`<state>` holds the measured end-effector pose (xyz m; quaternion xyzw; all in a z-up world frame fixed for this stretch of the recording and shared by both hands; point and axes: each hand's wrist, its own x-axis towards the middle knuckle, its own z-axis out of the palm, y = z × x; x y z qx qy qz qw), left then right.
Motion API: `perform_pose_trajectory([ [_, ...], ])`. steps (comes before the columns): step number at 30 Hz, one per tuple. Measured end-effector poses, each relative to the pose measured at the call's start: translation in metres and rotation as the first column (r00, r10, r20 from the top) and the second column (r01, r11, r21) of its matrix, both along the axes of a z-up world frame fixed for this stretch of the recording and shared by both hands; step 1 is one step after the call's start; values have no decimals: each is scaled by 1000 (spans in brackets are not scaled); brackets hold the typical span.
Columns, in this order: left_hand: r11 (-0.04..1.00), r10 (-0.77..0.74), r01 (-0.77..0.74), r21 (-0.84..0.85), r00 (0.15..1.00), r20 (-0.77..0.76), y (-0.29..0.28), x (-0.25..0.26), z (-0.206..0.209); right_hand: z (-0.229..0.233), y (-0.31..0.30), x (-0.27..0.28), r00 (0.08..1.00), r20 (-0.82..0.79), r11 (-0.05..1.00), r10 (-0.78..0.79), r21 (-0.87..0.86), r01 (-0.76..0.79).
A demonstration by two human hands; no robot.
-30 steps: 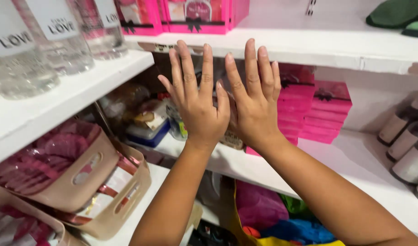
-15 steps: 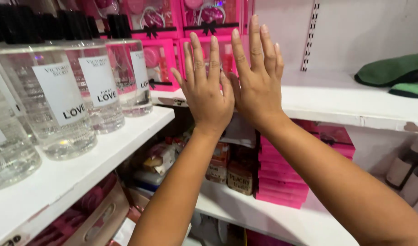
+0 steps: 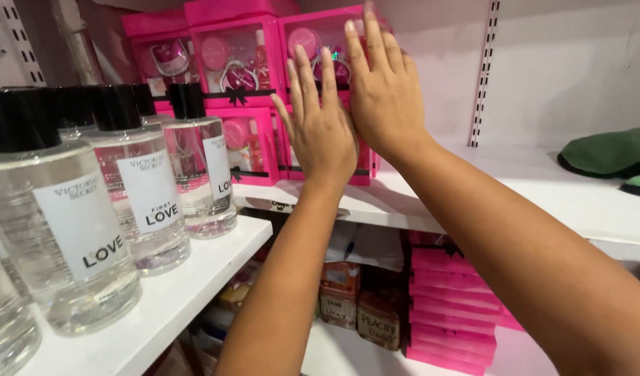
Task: Organizing and stacking pink skincare kits on a retail or storage shelf.
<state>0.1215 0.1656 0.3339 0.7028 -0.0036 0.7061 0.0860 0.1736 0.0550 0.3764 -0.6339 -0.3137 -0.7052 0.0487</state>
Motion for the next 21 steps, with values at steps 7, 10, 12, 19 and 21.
perform_pose_trajectory([
  [7, 995, -95, 94, 45, 995, 22, 3, -2, -5, 13, 17, 6, 956, -251, 975, 155, 194, -108],
  [10, 993, -97, 96, 70, 995, 11, 4, 0, -4, 19, 20, 5, 900, -312, 935, 303, 280, -218],
  [12, 995, -92, 94, 44, 995, -30, 4, 0, -5, 21, 21, 4, 831, -401, 903, 385, 349, -250],
  [19, 988, -155, 155, 10, 988, 6, 7, 2, -8, 23, 18, 18, 830, -356, 884, 430, 351, -307],
  [21, 988, -153, 153, 1, 988, 23, 8, 3, -8, 26, 17, 17, 802, -368, 863, 470, 383, -330],
])
